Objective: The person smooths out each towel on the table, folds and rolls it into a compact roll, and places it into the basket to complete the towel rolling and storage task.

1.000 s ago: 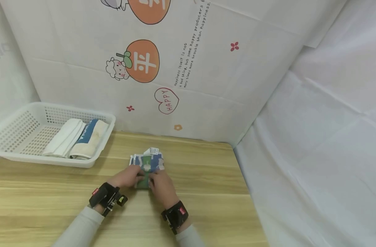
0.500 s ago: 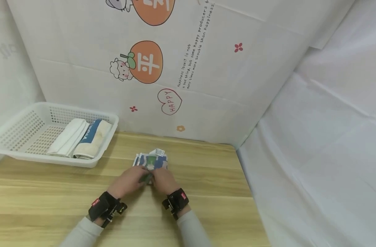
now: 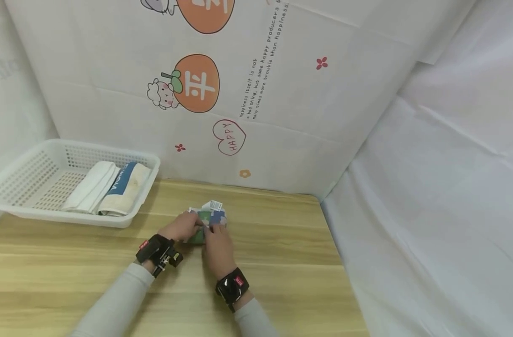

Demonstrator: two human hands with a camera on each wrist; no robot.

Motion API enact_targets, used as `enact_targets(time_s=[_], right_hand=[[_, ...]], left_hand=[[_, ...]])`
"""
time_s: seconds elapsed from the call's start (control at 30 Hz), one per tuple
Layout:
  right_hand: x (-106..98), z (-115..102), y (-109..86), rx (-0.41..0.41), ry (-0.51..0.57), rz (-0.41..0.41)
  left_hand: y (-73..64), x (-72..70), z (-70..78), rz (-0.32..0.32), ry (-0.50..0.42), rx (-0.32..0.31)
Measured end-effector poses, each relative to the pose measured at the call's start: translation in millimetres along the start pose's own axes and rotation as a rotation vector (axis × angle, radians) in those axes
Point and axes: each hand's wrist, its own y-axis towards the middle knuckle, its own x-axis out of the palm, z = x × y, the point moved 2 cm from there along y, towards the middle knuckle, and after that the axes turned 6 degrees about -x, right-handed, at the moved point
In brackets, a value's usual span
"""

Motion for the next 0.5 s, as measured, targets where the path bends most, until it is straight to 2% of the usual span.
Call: enact_targets(time_s=[0.07,0.17,0.27,0.4,0.5], right_hand=[[5.1,1.8,2.8,-0.016,0.006,-0.015],[9.6,8.1,10.6,-0.030,0.020,-0.025],[9.7,16.4,19.3,-0.043,0.027,-0.065],[4.7,24.5,28.3,-0.070,0.088,-0.148],[1.0,24.4,28.4,-0.072,0.157,-0.216]], left_hand=[[2.0,-0.9,-3.9,-0.020,-0.031,-0.015],[-1.6,0.4,-5.7,0.028,-0.052,0.013],[-10.1,3.8,-4.9,0.120,-0.042,0.086],[-26.7,7.1,-2.9,0.218,0.029,0.218],[-39.8,6.0,-2.9,0.230,0.060,0.256]])
